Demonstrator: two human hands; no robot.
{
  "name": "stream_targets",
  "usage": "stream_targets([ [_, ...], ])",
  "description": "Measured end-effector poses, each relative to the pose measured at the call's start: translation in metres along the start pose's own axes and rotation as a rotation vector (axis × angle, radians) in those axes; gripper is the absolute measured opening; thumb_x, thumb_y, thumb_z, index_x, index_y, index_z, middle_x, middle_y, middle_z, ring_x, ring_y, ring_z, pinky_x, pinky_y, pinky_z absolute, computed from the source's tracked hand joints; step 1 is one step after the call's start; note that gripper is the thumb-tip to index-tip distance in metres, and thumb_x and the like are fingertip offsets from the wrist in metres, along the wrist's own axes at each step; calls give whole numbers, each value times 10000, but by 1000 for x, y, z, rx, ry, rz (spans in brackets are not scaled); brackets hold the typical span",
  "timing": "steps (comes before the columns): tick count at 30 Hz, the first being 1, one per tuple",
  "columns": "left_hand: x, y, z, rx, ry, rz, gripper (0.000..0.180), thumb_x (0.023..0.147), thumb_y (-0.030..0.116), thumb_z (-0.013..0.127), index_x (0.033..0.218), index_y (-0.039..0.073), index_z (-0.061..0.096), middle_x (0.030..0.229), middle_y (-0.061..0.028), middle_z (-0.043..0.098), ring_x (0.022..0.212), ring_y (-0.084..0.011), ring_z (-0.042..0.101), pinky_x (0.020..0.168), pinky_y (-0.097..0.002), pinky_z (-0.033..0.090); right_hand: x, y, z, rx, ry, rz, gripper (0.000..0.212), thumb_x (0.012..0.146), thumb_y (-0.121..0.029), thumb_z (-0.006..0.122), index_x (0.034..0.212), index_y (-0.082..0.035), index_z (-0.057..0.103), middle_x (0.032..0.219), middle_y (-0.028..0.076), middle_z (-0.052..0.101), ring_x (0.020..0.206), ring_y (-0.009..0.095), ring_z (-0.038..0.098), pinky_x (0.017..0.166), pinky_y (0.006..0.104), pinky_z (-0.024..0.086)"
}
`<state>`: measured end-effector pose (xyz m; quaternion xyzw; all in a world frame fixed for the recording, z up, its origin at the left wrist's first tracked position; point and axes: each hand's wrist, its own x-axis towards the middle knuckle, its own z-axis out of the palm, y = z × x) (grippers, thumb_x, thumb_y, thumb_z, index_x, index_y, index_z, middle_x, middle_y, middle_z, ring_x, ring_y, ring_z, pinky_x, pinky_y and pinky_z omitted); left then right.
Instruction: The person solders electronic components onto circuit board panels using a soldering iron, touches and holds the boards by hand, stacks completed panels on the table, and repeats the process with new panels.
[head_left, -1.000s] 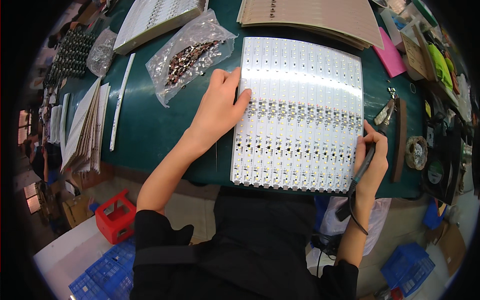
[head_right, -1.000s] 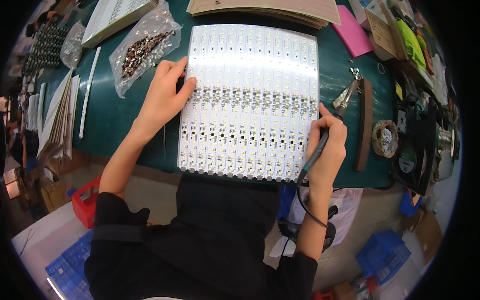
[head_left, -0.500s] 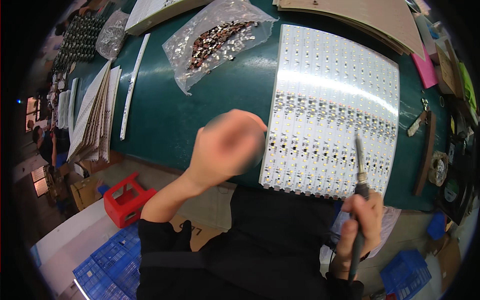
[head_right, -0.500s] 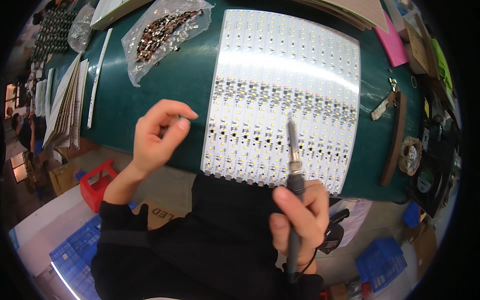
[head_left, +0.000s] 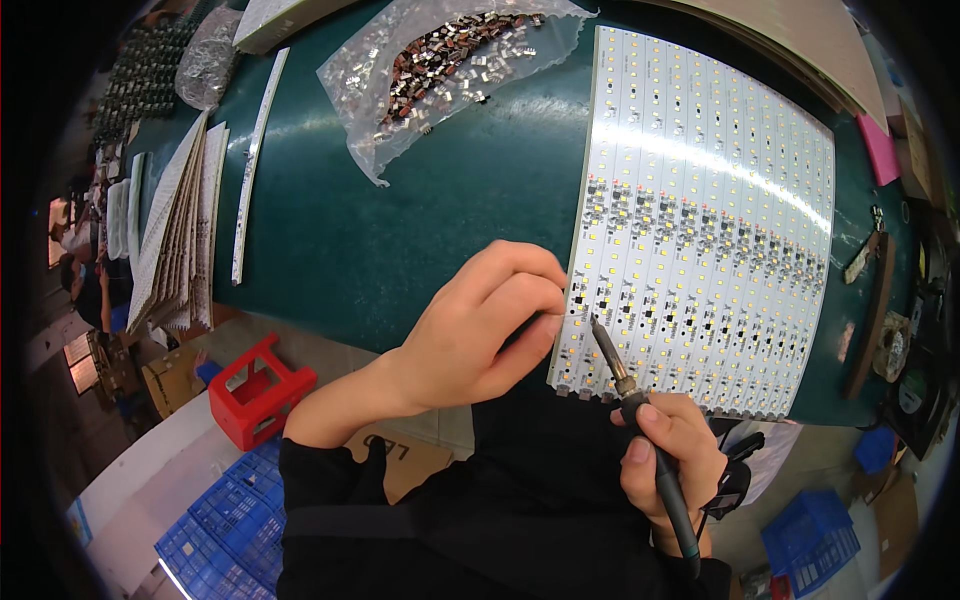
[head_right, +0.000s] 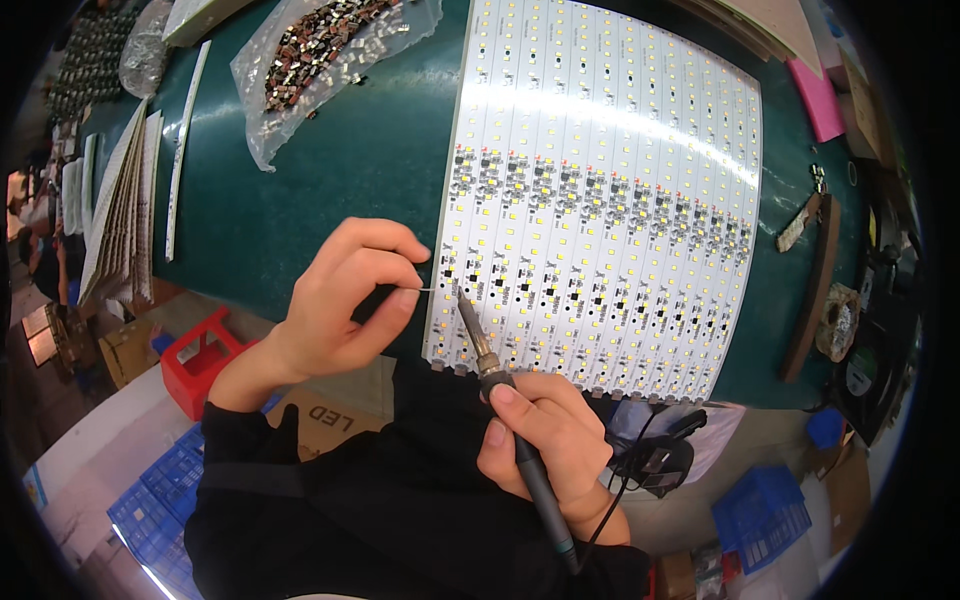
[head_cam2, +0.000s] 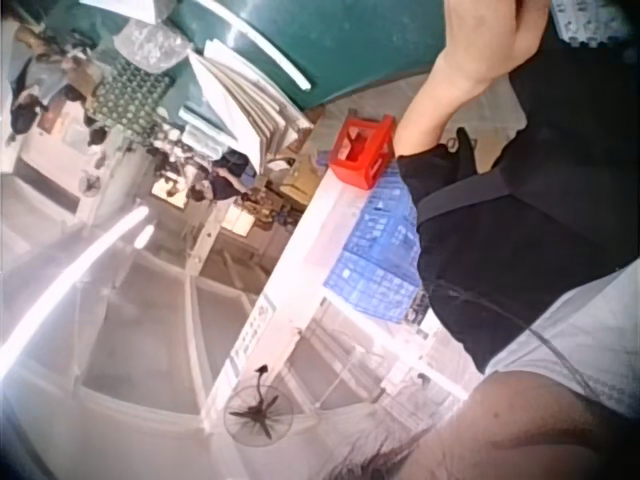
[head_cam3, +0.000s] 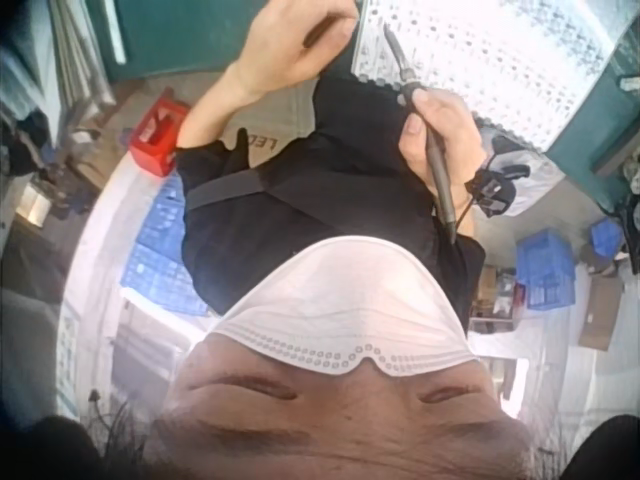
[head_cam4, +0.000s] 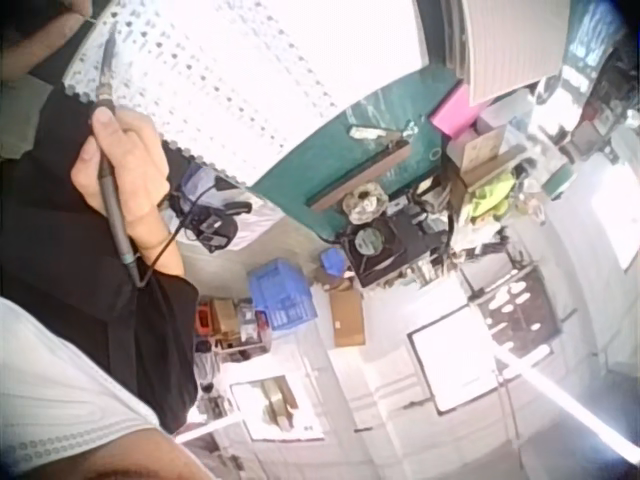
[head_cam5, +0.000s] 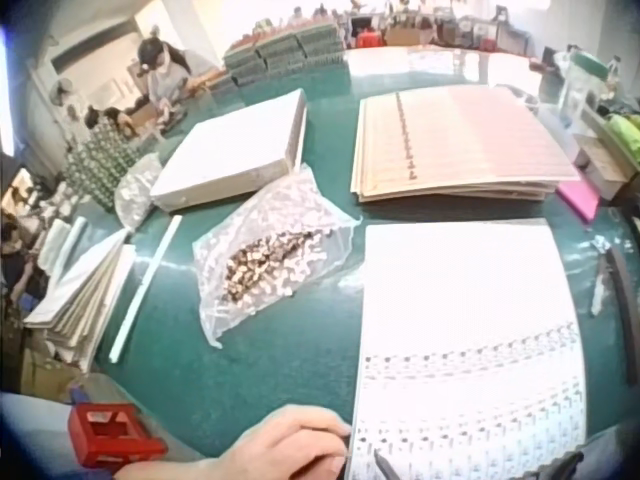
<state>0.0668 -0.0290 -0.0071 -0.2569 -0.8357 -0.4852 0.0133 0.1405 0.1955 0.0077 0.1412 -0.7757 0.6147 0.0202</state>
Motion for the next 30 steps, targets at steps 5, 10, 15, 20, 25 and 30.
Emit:
stream_targets([
  [5,-1,-7,3,11,-54,14,195,765,-49,693,913,45,607,1011,-102,674,713,-207,558,636,-305,443,0,1,1,-27,-17,5,328,782,64,640,1105,22,605,782,140,667,702,227,631,646,298,531],
  [10,0,-10,5,50,-42,36,203,746,-50,715,900,46,623,990,-77,684,688,-197,550,613,-288,438,-1,2,2,-28,-20,32,320,779,66,641,1096,35,607,765,135,661,708,231,635,643,301,532],
  [15,3,-10,4,45,-64,41,197,735,-45,727,890,46,645,979,-74,684,691,-194,550,612,-284,439,-1,3,2,-27,-16,33,305,776,64,644,1079,46,613,738,122,641,713,234,638,635,302,532],
  [20,4,-14,3,-24,-65,30,199,728,-47,729,885,44,650,975,-72,683,690,-192,545,613,-284,440,2,3,3,-42,-8,-1,282,776,55,649,1056,47,620,685,101,607,682,229,623,612,304,527],
  [25,4,-13,4,3,-75,48,206,719,-46,736,888,38,654,976,-72,678,678,-194,532,603,-280,437,3,6,5,-62,-10,-45,296,768,55,649,1063,50,619,666,94,593,666,232,615,602,305,526],
  [30,8,-13,4,190,-117,202,247,688,-31,762,904,11,649,993,-72,662,652,-197,513,569,-290,439,5,7,6,-76,-4,-86,306,761,60,645,1066,50,620,657,87,583,666,235,614,591,310,526],
])
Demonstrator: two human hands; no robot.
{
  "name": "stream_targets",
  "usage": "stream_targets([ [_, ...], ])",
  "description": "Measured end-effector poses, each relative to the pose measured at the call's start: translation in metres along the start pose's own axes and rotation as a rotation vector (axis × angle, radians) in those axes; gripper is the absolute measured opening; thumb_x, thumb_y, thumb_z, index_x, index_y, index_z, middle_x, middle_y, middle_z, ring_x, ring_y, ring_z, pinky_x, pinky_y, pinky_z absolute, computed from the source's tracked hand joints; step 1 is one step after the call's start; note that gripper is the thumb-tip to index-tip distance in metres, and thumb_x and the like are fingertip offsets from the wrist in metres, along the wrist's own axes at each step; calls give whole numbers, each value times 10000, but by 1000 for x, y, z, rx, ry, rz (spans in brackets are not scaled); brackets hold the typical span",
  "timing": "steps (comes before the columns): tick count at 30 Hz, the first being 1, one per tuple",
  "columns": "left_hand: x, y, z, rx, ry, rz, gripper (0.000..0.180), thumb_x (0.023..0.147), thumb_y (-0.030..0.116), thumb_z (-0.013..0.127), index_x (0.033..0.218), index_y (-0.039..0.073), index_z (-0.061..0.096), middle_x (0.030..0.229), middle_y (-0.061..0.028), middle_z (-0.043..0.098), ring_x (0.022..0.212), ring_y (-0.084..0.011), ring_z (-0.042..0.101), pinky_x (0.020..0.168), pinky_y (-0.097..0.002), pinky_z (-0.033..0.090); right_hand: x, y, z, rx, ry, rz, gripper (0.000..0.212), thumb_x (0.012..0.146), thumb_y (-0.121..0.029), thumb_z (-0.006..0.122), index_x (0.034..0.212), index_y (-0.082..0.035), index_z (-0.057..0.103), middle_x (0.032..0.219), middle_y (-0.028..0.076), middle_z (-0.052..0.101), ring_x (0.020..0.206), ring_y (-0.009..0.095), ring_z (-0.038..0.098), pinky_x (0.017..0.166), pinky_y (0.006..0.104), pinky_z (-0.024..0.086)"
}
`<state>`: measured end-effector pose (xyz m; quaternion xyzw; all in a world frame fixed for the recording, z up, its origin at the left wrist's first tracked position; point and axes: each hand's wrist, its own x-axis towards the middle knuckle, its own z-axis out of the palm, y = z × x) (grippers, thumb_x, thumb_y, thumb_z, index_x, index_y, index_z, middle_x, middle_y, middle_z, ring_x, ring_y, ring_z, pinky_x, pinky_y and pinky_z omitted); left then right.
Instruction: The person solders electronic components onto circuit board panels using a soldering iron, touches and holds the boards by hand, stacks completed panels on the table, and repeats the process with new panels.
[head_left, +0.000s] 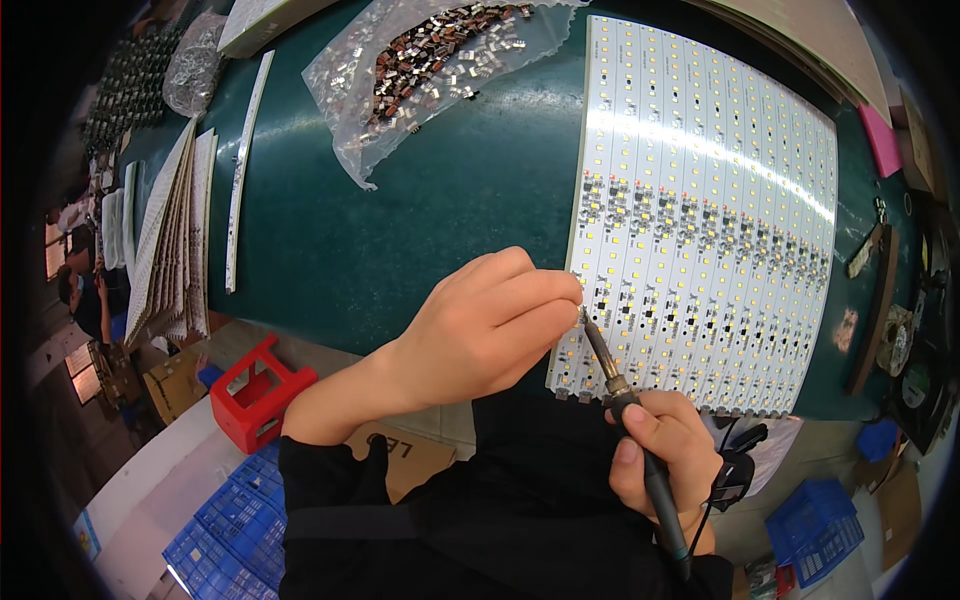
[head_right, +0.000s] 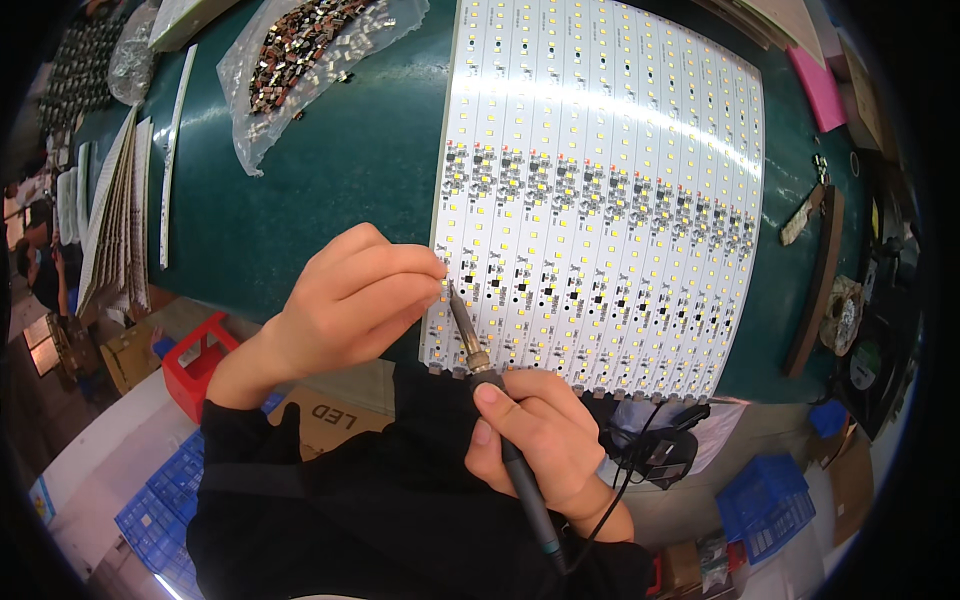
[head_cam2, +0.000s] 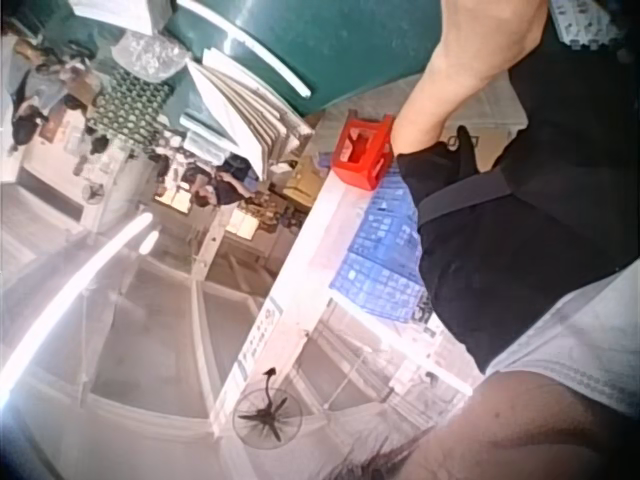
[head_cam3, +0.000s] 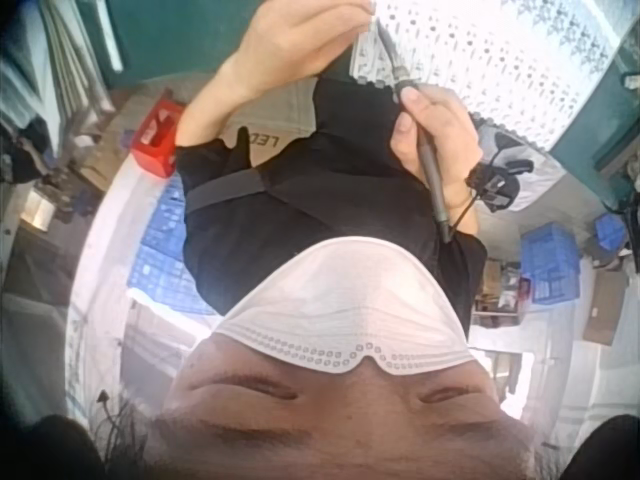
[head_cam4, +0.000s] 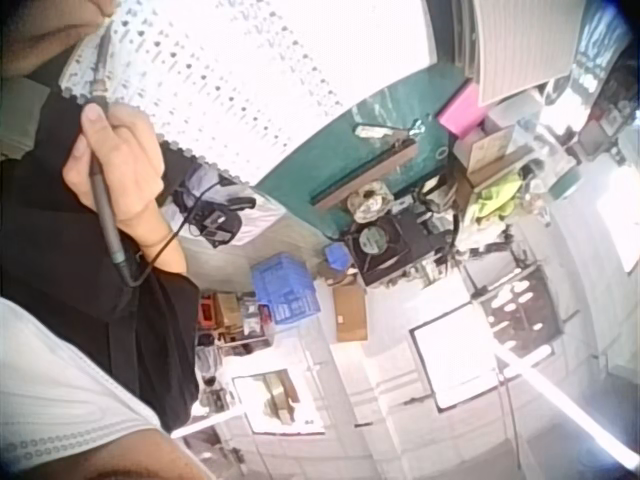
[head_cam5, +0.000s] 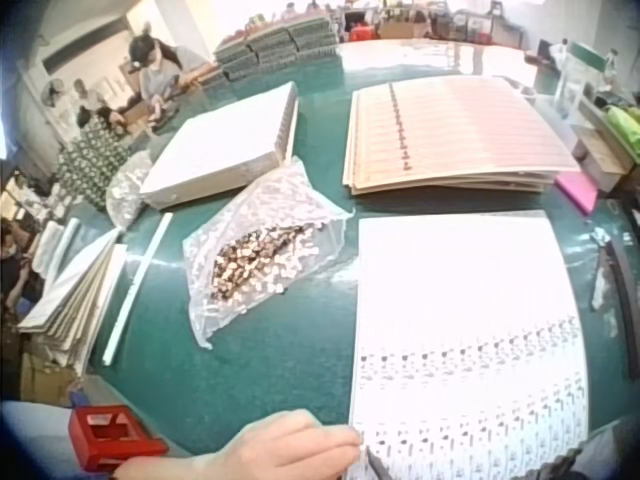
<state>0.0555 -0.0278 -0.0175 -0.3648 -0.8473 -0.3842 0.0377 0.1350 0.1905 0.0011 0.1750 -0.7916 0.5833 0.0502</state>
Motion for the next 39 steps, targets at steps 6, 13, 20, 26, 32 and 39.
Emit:
stream_targets([
  [6,4,9,-10,106,-103,19,234,713,-55,728,925,4,649,975,-64,653,666,-203,524,577,-295,455,-4,0,0,35,5,-24,308,762,58,647,1069,49,618,664,92,585,678,241,618,595,320,525],
  [13,6,10,-17,-112,-67,-128,221,747,-70,703,948,-1,645,996,-86,637,744,-218,571,646,-297,480,-14,-4,-20,61,79,126,273,809,23,623,1080,50,607,678,106,597,688,246,605,614,329,504],
  [20,6,17,3,-231,-8,-243,235,781,-67,698,975,17,597,969,-110,614,876,-241,611,754,-329,502,-9,-4,-16,48,51,120,275,779,53,623,1054,48,624,621,76,567,677,233,606,616,320,504],
  [26,8,14,6,-148,-36,-181,239,779,-62,701,976,14,589,988,-117,607,872,-267,610,751,-344,508,-6,2,-13,35,60,49,293,758,69,626,1050,47,627,602,69,548,661,228,597,612,316,506],
  [32,8,20,8,-23,-60,-143,260,763,-65,701,983,14,585,1008,-116,606,819,-265,597,683,-335,500,-1,-1,-14,13,38,31,300,746,70,628,1044,48,631,597,71,541,651,231,590,596,309,506],
  [39,10,19,2,-82,-48,-157,246,784,-81,660,1001,4,582,972,-118,609,818,-263,603,706,-325,505,-6,-1,-19,32,84,3,270,761,52,629,1030,63,628,609,95,546,652,240,588,588,321,500],
])
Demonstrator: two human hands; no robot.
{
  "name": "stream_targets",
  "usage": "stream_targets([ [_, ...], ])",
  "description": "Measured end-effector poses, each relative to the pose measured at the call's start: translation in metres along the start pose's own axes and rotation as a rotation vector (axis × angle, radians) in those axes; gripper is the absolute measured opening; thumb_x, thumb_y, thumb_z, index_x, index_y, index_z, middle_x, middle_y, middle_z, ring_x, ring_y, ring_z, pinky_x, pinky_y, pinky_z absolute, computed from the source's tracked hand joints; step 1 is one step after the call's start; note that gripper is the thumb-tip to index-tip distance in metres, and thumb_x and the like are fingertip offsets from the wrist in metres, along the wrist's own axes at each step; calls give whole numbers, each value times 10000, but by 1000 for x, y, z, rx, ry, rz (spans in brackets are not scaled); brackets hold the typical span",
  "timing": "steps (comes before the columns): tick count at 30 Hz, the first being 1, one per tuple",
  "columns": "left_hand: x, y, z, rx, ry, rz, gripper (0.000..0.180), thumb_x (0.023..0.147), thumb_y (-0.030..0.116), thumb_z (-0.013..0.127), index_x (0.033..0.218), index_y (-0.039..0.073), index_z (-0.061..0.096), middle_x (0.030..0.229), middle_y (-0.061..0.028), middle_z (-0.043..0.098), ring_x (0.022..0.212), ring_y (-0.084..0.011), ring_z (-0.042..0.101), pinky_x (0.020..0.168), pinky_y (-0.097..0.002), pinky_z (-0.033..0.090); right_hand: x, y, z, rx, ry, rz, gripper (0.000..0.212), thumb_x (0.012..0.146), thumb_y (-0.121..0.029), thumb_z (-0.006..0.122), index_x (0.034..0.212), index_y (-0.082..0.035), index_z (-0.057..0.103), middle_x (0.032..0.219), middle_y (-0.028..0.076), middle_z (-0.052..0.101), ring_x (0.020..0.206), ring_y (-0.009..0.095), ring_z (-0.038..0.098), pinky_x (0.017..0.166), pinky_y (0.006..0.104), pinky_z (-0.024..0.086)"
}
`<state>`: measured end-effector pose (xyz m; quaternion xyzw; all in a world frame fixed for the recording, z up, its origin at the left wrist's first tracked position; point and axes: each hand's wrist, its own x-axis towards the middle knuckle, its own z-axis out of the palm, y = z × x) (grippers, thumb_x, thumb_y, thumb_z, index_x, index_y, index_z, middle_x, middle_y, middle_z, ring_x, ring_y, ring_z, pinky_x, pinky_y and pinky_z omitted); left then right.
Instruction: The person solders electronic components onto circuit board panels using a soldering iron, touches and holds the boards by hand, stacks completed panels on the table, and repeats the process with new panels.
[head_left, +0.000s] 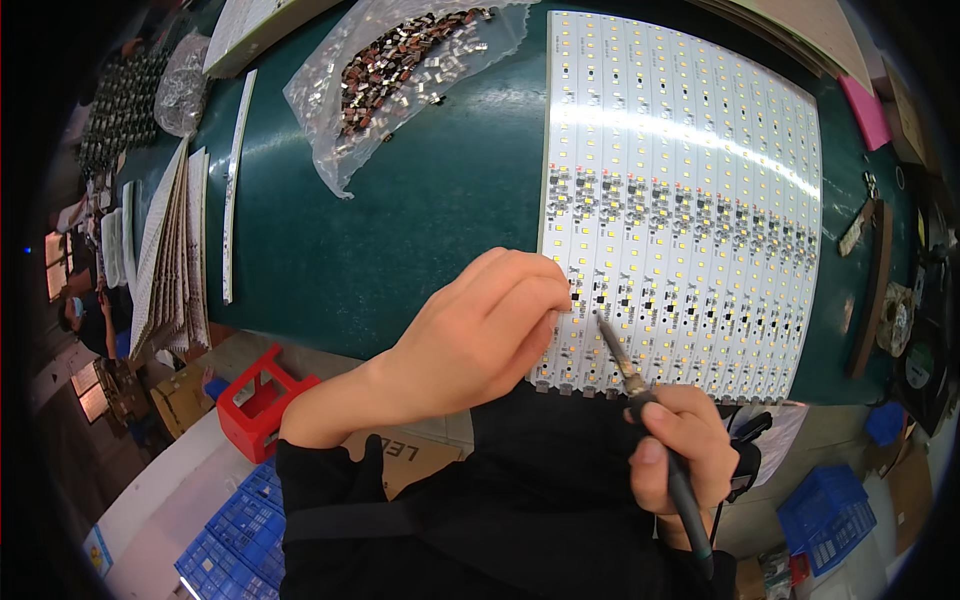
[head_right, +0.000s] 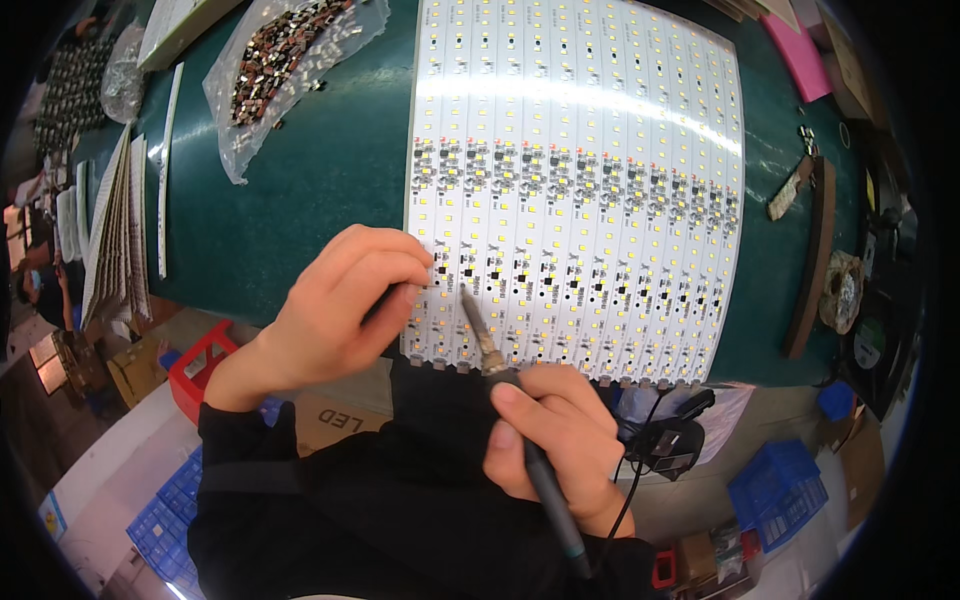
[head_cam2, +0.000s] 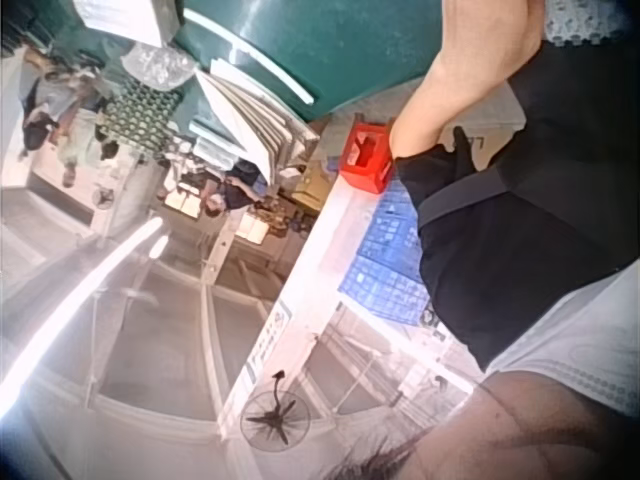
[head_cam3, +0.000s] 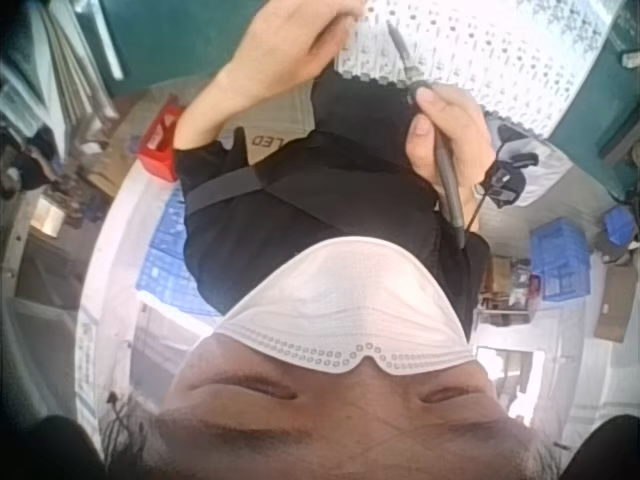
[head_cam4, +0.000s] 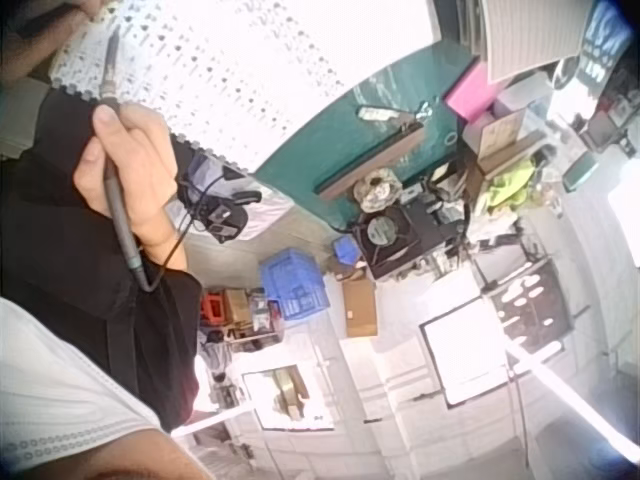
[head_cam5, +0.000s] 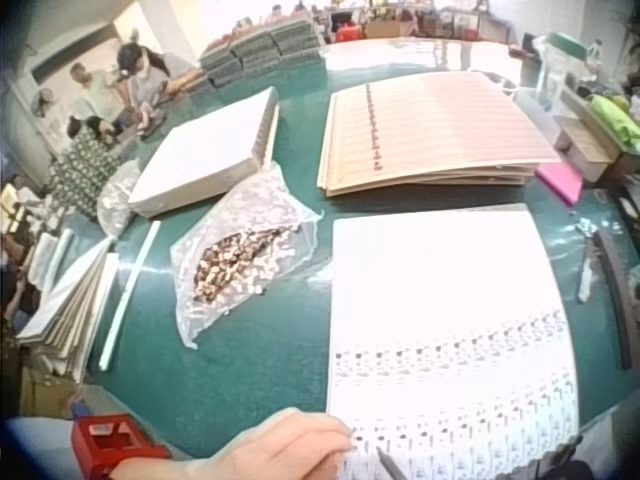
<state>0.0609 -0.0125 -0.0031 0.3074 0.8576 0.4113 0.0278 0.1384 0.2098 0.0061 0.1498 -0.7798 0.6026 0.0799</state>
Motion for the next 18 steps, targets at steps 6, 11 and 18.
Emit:
stream_targets([
  [6,2,4,3,-149,24,-95,219,820,-70,646,1012,11,576,969,-125,617,887,-255,616,757,-329,507,3,-3,-8,16,-9,64,267,762,55,624,1029,55,635,609,88,550,655,236,589,588,321,494],
  [11,1,-1,6,-89,9,-66,242,800,-80,663,1005,13,577,982,-126,610,882,-263,616,760,-332,509,9,2,1,13,-12,56,278,750,64,630,1026,40,646,608,71,550,652,228,593,588,309,492],
  [18,6,1,5,-48,7,-27,238,787,-87,677,985,16,595,973,-114,599,863,-244,612,726,-318,508,9,-2,-2,-50,-49,11,292,747,63,630,1037,32,645,608,63,534,648,230,590,586,310,494],
])
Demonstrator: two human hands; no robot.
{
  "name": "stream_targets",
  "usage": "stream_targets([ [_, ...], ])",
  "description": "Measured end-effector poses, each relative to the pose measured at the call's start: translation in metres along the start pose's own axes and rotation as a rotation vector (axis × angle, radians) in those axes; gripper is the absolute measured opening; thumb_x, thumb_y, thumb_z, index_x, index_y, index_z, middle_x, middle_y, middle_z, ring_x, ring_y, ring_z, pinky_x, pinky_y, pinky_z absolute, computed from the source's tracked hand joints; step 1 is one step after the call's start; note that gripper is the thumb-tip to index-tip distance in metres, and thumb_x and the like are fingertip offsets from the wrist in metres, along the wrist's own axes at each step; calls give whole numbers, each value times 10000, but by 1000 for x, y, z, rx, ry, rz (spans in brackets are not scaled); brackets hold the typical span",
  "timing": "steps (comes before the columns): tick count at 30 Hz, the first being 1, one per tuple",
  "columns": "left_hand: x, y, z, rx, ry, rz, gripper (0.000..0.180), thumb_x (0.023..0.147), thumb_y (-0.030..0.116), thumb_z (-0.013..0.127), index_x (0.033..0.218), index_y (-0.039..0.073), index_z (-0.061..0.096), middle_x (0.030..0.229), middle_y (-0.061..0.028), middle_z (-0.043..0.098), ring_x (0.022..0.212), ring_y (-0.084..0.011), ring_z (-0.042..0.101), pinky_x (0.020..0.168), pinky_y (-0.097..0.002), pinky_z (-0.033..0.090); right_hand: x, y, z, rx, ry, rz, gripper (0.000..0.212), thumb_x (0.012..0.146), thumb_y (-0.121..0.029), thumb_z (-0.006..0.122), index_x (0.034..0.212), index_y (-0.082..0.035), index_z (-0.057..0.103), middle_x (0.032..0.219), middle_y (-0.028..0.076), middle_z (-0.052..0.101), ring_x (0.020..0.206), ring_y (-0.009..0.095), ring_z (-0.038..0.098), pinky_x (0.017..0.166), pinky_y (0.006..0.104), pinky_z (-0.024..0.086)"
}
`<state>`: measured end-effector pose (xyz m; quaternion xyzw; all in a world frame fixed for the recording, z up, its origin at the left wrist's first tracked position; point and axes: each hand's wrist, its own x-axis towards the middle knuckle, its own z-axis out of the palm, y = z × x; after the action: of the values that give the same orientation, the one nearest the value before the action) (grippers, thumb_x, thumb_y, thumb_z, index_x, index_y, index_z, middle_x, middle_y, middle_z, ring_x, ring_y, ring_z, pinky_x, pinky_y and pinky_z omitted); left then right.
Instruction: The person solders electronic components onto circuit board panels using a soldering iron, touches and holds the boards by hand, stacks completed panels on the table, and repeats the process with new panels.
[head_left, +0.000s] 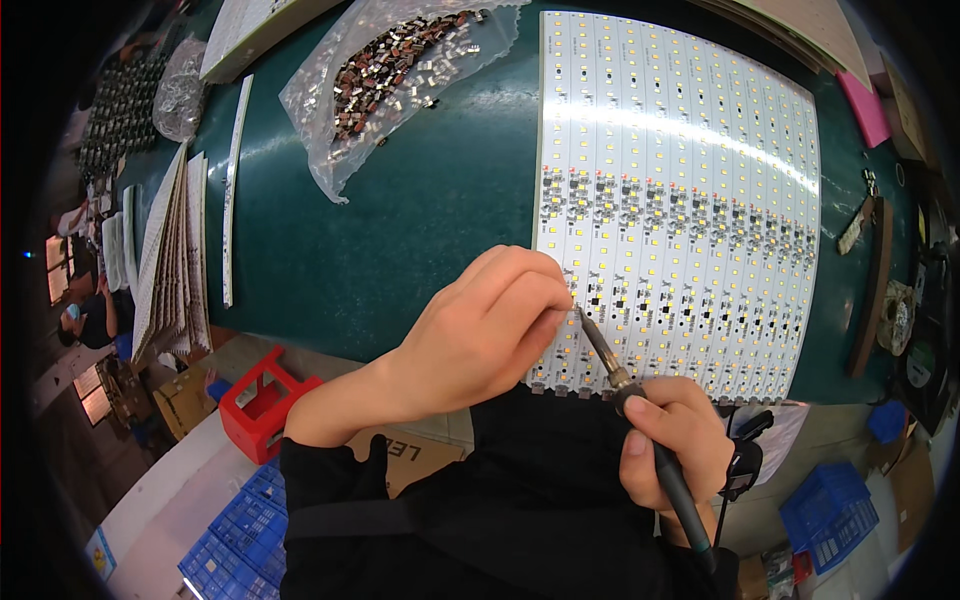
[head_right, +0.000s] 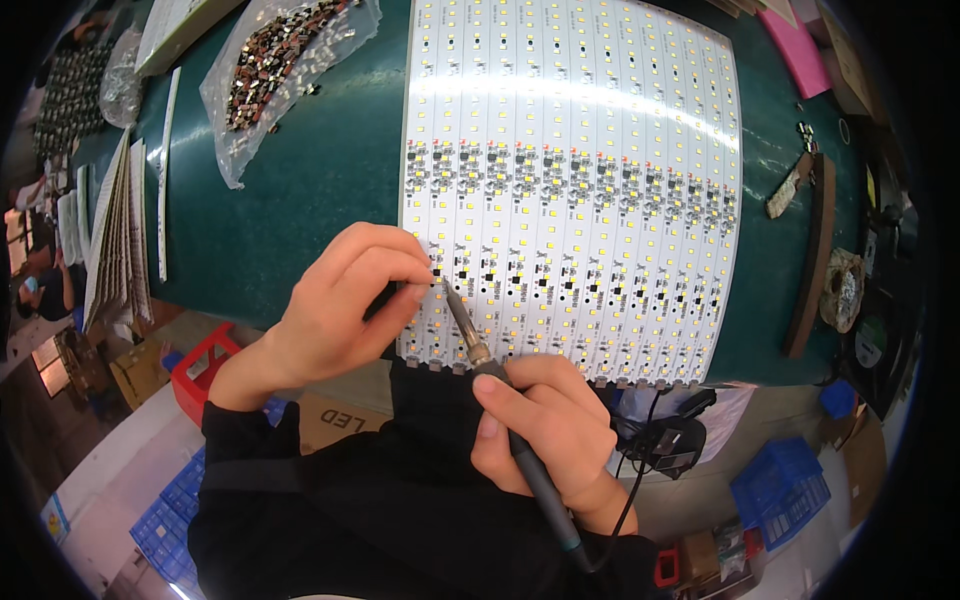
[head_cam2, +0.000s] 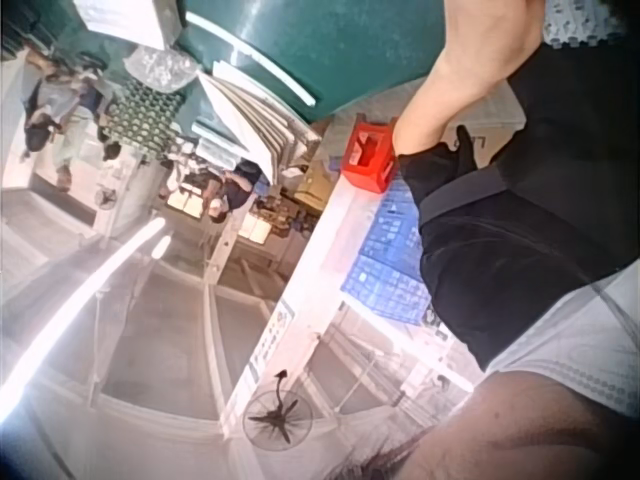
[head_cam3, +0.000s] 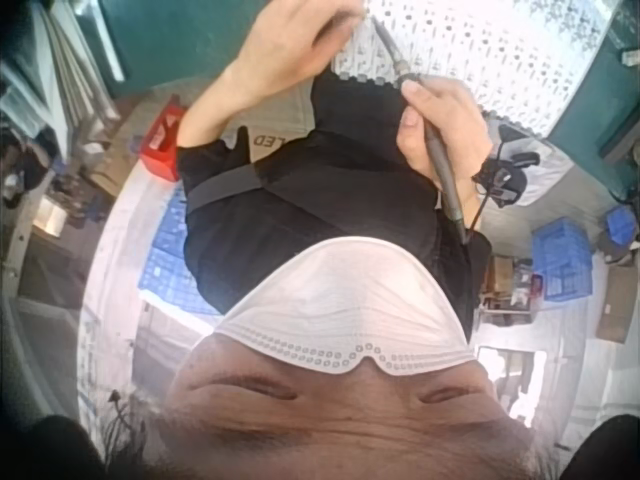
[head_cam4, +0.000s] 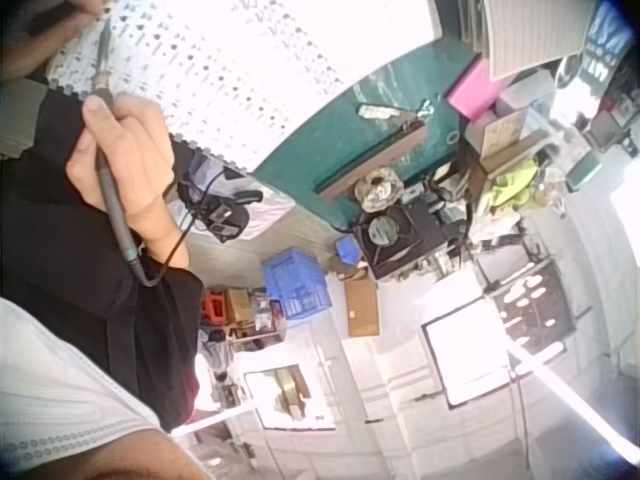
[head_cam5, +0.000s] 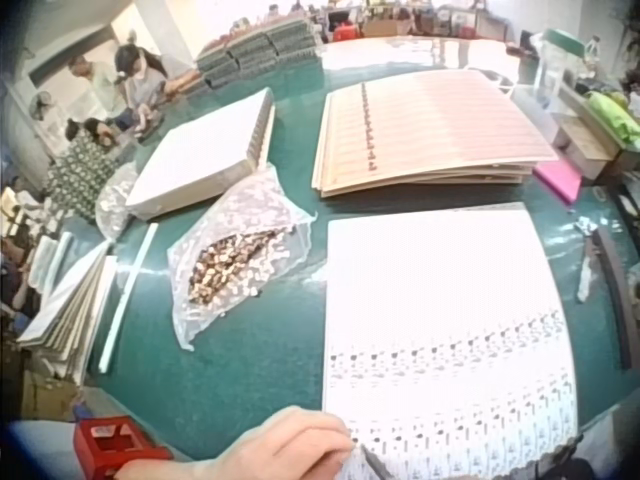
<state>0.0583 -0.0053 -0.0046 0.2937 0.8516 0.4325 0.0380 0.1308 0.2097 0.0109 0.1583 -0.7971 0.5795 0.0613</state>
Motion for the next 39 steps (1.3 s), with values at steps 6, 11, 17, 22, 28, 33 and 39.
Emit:
stream_targets([
  [6,-3,4,-7,-92,5,-119,243,793,-93,675,993,17,590,950,-108,586,800,-195,595,646,-270,488,-7,2,-10,21,43,-12,287,745,57,612,1030,35,629,603,66,522,635,230,569,571,330,487],
  [11,1,4,10,-85,22,-32,273,789,-97,674,1016,12,568,967,-118,590,804,-211,604,663,-289,503,-8,3,-7,20,56,6,279,744,62,608,1022,39,628,602,65,522,628,225,564,563,325,480],
  [17,3,2,18,0,39,28,276,762,-95,695,993,3,580,979,-118,596,813,-240,607,686,-319,511,-8,6,-4,27,63,12,273,749,60,606,1020,42,629,585,63,516,621,226,563,567,322,484],
  [22,4,1,22,63,64,88,277,716,-85,725,951,5,608,951,-106,596,774,-243,591,642,-319,492,-7,8,-4,32,61,-6,268,752,53,609,1019,47,631,581,63,515,617,223,562,565,319,486],
  [28,7,9,16,149,63,104,279,689,-62,742,930,20,625,923,-90,606,716,-232,565,593,-311,454,-7,3,-7,32,59,-16,256,756,43,613,1011,47,636,583,64,519,611,219,559,562,306,486],
  [33,6,11,2,-56,-7,-110,229,765,-59,718,956,43,645,940,-97,614,772,-216,595,659,-304,495,-8,8,-16,57,94,-33,248,766,33,604,1011,58,629,580,74,520,600,223,554,534,316,467],
  [39,11,15,16,-156,19,-64,244,782,-89,681,978,18,583,956,-120,601,838,-233,620,707,-307,510,-12,11,-21,26,126,-18,228,776,16,599,998,60,631,556,65,495,580,223,547,536,317,461],
])
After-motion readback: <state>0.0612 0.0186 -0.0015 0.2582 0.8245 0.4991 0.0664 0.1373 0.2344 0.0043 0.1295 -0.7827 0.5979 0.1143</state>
